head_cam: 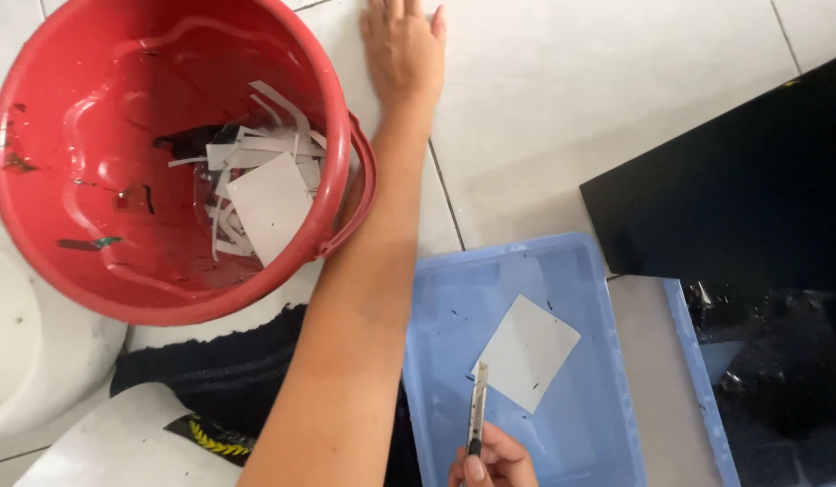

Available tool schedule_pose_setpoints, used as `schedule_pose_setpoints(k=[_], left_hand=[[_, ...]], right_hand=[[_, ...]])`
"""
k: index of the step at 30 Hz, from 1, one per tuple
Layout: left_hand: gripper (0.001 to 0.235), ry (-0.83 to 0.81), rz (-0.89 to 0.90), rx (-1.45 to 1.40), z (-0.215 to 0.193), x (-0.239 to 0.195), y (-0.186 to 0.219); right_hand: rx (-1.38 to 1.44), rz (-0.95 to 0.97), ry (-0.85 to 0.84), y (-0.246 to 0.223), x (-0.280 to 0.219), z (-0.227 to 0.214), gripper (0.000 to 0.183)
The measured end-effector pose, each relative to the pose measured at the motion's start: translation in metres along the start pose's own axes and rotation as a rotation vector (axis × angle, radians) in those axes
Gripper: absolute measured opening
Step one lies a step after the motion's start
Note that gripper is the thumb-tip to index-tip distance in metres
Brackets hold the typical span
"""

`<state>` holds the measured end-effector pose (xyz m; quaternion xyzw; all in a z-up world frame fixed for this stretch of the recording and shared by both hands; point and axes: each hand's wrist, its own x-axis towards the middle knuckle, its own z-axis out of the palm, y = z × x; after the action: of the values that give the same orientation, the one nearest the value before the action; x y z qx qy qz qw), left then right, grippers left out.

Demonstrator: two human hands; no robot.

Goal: Applying a decorative sticker label to a white plastic bucket and smoothing it with a hand tool.

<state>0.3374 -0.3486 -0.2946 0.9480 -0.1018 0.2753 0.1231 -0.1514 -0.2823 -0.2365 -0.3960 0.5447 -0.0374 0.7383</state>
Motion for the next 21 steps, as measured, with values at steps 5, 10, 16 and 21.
schedule_pose_setpoints(k=[5, 10, 16, 21], left_hand=[[0.012, 0.222, 0.188, 0.051, 0.006, -0.027, 0.024], [0.013, 0.026, 0.111, -0.053, -0.02, -0.072, 0.047], [0.029, -0.45, 0.064, -0.245, -0.131, -0.052, 0.041], [0.013, -0.268, 0.158, -0.507, -0.246, -0.013, 0.002]], right_hand=[[-0.154, -0.211, 0.108, -0.06, -0.039, 0.041, 0.026], [0.061, -0.299, 0.122, -0.07, -0.05, 0.05, 0.027], [0.059, -0.306, 0.045, -0.099, -0.077, 0.049, 0.027], [-0.01, -0.279, -0.014, -0.11, -0.105, 0.052, 0.03]])
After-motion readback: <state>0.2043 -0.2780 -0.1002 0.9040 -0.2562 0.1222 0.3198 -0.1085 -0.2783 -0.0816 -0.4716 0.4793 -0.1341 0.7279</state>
